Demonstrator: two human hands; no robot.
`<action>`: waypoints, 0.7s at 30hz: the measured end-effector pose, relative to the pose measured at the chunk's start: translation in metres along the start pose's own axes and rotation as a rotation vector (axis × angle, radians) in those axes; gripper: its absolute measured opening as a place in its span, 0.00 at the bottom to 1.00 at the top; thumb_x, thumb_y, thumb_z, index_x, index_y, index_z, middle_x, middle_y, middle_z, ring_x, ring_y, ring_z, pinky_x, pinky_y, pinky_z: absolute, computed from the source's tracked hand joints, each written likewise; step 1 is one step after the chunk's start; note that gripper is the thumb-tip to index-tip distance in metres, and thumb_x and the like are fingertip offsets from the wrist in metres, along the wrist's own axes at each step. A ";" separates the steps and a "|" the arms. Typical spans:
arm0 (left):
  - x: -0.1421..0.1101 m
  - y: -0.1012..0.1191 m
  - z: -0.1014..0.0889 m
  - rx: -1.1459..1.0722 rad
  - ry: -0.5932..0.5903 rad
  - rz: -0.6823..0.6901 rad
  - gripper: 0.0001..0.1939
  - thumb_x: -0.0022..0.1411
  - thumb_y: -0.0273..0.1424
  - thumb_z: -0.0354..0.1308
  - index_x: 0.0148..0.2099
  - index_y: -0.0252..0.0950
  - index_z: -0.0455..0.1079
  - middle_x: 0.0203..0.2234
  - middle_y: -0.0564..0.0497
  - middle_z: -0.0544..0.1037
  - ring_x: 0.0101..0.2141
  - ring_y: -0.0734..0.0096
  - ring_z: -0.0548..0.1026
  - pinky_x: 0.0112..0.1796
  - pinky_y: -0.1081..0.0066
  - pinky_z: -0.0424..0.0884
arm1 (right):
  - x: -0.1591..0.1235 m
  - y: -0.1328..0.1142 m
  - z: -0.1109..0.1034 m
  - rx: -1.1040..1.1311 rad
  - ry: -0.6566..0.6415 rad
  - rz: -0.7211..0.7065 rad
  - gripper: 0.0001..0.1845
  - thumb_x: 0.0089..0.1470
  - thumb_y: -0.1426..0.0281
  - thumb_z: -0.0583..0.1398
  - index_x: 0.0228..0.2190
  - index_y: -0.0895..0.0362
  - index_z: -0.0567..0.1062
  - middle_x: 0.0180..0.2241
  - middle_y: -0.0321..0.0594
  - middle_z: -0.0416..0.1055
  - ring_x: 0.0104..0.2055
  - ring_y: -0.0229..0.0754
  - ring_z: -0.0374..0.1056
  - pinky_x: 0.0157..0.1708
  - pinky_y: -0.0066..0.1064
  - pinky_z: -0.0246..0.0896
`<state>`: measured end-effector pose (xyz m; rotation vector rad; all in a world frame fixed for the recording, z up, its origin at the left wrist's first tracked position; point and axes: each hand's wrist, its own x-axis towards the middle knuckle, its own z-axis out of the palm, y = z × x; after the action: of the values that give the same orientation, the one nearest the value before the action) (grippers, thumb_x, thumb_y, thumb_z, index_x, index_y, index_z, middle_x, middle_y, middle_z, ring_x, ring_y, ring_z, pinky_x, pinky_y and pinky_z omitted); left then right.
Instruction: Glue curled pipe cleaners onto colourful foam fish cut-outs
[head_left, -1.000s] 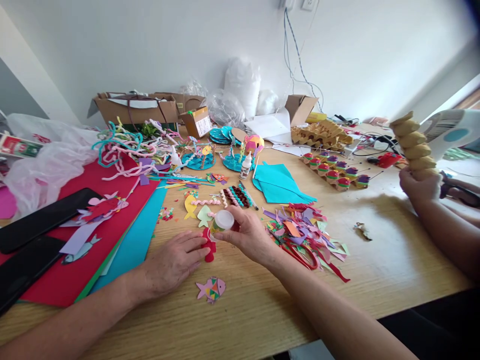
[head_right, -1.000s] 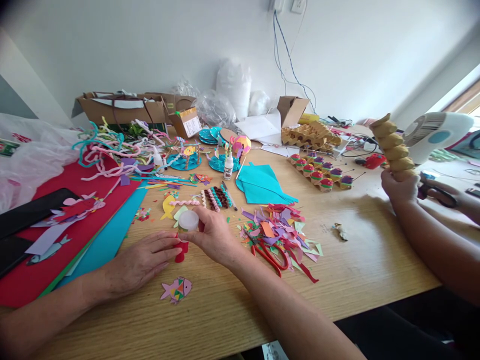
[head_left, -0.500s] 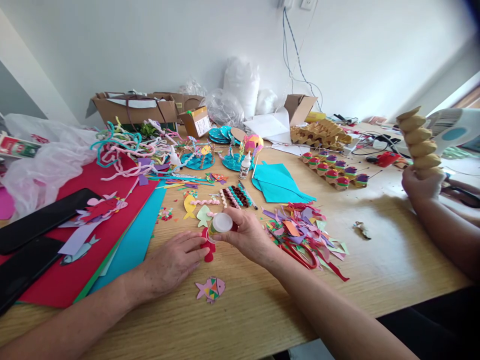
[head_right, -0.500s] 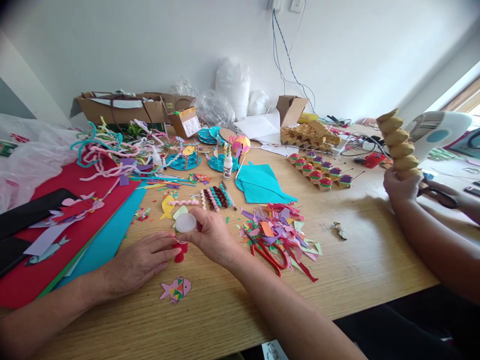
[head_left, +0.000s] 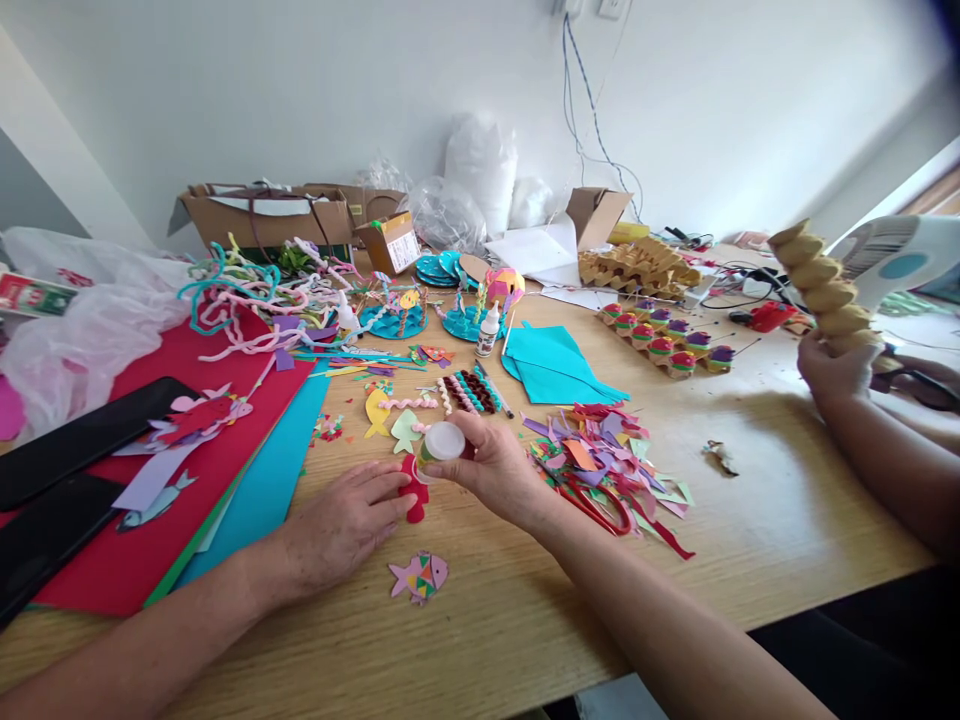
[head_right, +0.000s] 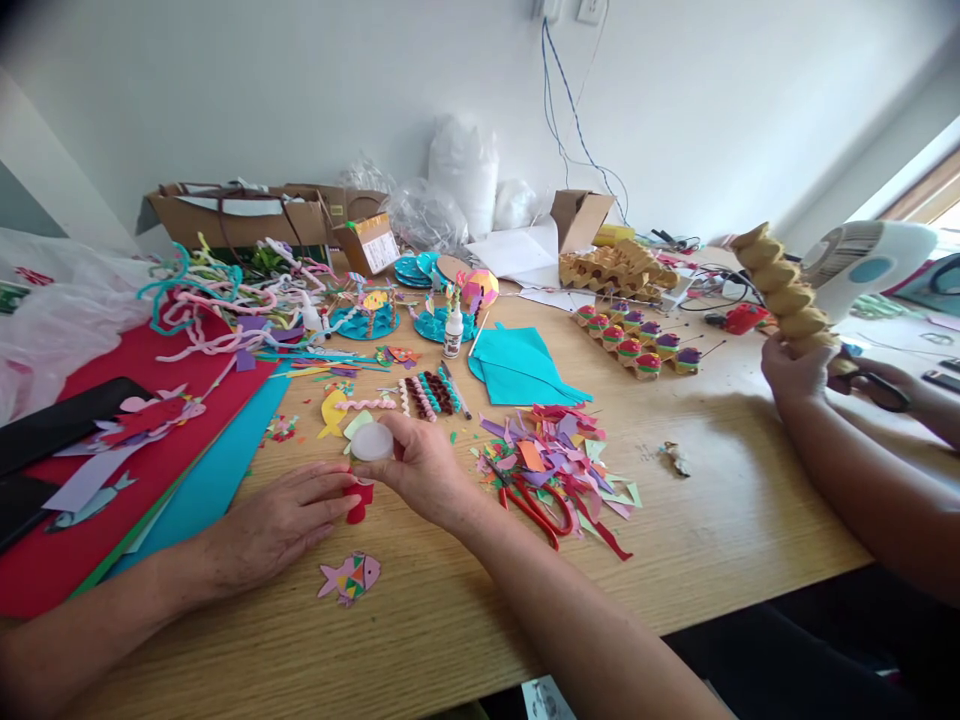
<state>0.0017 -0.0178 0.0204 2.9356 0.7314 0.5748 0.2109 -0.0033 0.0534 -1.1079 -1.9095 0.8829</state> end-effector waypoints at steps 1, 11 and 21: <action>0.000 0.000 0.000 0.001 0.005 0.005 0.16 0.67 0.25 0.41 0.49 0.37 0.68 0.44 0.47 0.73 0.49 0.63 0.67 0.50 0.60 0.67 | 0.000 0.000 0.000 0.005 0.006 -0.004 0.12 0.44 0.63 0.65 0.23 0.56 0.68 0.22 0.30 0.62 0.24 0.33 0.56 0.23 0.23 0.48; -0.002 -0.002 0.002 -0.022 -0.036 -0.019 0.15 0.66 0.24 0.44 0.51 0.37 0.67 0.46 0.45 0.70 0.52 0.59 0.64 0.50 0.57 0.66 | 0.001 -0.003 -0.004 0.055 0.025 -0.010 0.11 0.43 0.65 0.66 0.29 0.56 0.72 0.24 0.30 0.65 0.25 0.33 0.56 0.24 0.24 0.49; -0.003 -0.004 0.004 -0.012 -0.036 -0.003 0.15 0.67 0.25 0.44 0.51 0.38 0.66 0.46 0.46 0.71 0.52 0.60 0.64 0.50 0.57 0.66 | -0.001 -0.006 -0.004 -0.019 -0.014 0.038 0.12 0.43 0.67 0.66 0.27 0.58 0.69 0.22 0.29 0.62 0.23 0.32 0.54 0.22 0.23 0.47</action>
<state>-0.0010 -0.0159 0.0155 2.9251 0.7255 0.5233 0.2127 -0.0061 0.0602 -1.1549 -1.9180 0.8975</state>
